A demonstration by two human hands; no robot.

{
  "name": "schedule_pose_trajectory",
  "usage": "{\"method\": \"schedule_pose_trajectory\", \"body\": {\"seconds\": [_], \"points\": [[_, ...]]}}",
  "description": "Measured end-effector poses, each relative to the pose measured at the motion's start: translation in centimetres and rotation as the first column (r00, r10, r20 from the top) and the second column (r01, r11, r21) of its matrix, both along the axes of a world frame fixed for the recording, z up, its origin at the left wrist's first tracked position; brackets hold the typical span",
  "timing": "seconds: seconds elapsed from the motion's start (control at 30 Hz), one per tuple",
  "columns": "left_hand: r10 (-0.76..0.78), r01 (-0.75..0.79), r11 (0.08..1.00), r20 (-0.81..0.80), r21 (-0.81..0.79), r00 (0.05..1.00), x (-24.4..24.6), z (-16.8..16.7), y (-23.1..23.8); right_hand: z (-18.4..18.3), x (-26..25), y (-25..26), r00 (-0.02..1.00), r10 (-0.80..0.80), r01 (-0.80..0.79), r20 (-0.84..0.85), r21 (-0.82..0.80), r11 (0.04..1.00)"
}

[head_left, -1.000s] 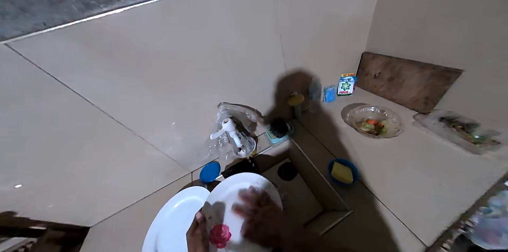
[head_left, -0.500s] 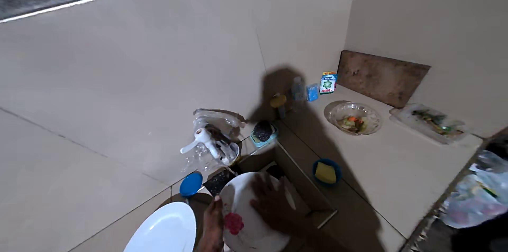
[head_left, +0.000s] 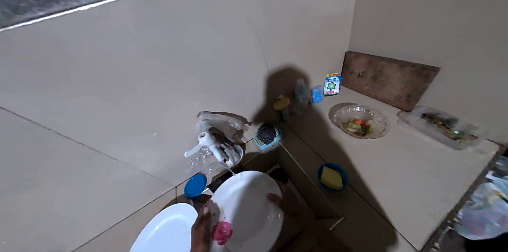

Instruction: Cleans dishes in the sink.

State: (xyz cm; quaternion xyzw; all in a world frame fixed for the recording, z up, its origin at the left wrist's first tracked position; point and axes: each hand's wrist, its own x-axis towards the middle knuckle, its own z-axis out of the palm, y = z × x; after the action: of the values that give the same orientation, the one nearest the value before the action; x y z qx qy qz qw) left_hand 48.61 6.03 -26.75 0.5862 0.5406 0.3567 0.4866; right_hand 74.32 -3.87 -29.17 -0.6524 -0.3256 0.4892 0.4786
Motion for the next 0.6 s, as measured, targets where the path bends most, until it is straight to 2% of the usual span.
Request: {"method": "schedule_pose_trajectory", "body": {"seconds": [0.03,0.07,0.1,0.13,0.17,0.2,0.27,0.33,0.4,0.47,0.53,0.6], "points": [[-0.003,0.005,1.0,-0.062,0.025,0.998,0.4,-0.6,0.0,0.5,-0.1,-0.2,0.993,-0.026,0.025,-0.114,-0.009,1.0],[-0.009,0.025,0.997,-0.202,0.077,0.979,0.8,-1.0,0.1,1.1,-0.1,-0.7,0.98,-0.019,0.018,-0.197,-0.011,1.0],[-0.014,0.067,0.991,-0.406,0.118,0.914,1.4,-0.8,0.0,1.7,-0.2,-1.1,0.976,-0.019,0.022,-0.218,0.011,1.0],[-0.033,0.128,0.985,-0.603,0.116,0.797,2.3,-0.7,-0.3,2.3,-0.5,-1.6,0.979,-0.02,0.028,-0.202,0.039,0.999],[-0.052,0.177,0.98,-0.732,0.094,0.679,3.6,-0.4,-0.9,2.7,-0.9,-1.9,0.986,-0.038,0.05,-0.163,0.07,0.996],[-0.058,0.224,0.969,-0.783,0.106,0.62,5.0,-0.4,-1.7,3.1,-1.3,-2.0,0.989,-0.081,0.092,-0.123,0.085,0.992],[-0.058,0.385,0.896,-0.799,0.223,0.598,7.7,-1.3,-3.7,2.9,-2.0,-1.4,0.983,-0.178,0.181,-0.044,0.057,0.982],[-0.122,0.524,0.776,-0.731,0.351,0.671,10.3,-4.2,-5.1,2.7,-2.8,-0.9,0.969,-0.243,0.241,0.045,0.052,0.969],[-0.125,0.534,0.724,-0.678,0.437,0.724,11.5,-6.1,-4.9,3.1,-3.2,-1.8,0.948,-0.301,0.293,0.1,0.083,0.952],[0.001,0.444,0.783,-0.714,0.436,0.7,10.6,-6.9,-3.7,4.7,-2.8,-3.7,0.927,-0.34,0.331,0.157,0.081,0.94],[0.018,0.334,0.872,-0.706,0.357,0.708,9.4,-7.1,-2.8,6.2,-2.3,-5.2,0.905,-0.378,0.364,0.194,0.106,0.925],[-0.008,0.368,0.845,-0.679,0.387,0.734,10.1,-6.6,-3.8,6.2,-2.1,-5.3,0.891,-0.397,0.376,0.221,0.13,0.917]]}}
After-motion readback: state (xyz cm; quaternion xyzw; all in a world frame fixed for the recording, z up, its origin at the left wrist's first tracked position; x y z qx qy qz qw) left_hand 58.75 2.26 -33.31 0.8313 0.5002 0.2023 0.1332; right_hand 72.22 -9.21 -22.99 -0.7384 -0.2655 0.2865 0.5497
